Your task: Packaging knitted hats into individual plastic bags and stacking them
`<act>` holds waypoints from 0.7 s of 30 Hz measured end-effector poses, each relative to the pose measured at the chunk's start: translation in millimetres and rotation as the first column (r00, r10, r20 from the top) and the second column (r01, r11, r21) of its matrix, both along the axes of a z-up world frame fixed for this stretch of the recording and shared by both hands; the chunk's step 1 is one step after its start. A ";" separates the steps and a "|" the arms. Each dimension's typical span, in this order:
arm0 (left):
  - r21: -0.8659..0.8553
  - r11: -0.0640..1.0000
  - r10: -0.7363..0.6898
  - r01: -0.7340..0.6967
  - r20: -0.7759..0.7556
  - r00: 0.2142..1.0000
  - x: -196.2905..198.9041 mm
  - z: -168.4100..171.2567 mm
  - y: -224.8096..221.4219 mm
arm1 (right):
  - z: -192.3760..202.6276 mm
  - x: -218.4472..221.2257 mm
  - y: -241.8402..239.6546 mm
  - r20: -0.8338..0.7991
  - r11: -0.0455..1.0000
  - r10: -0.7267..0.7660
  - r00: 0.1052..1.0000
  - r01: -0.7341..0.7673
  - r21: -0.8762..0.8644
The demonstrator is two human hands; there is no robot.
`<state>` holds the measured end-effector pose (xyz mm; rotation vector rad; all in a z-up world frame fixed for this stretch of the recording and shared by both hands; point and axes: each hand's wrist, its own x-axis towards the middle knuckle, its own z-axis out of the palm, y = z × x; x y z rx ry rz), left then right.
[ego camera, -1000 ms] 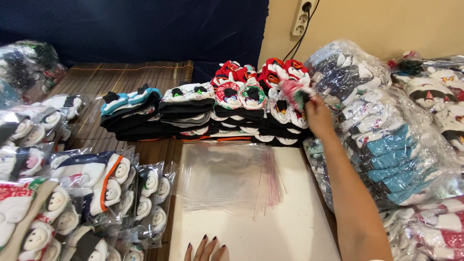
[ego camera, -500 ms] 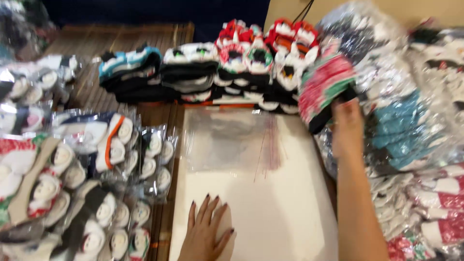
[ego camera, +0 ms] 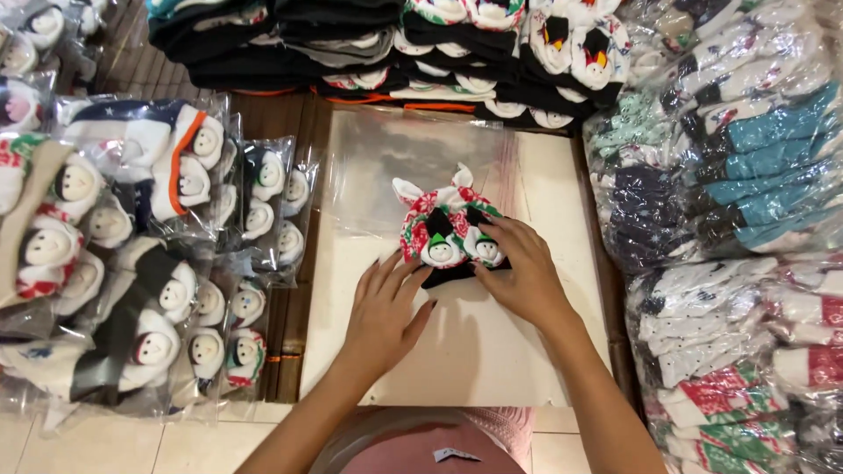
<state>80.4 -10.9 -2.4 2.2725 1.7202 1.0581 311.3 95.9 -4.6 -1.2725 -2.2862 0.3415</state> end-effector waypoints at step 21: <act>-0.164 0.986 -0.060 -0.008 -0.404 0.913 18.1 -13.7 87.3 | -74.0 69.5 58.6 -0.747 0.749 -0.661 -0.073 -0.117 -0.652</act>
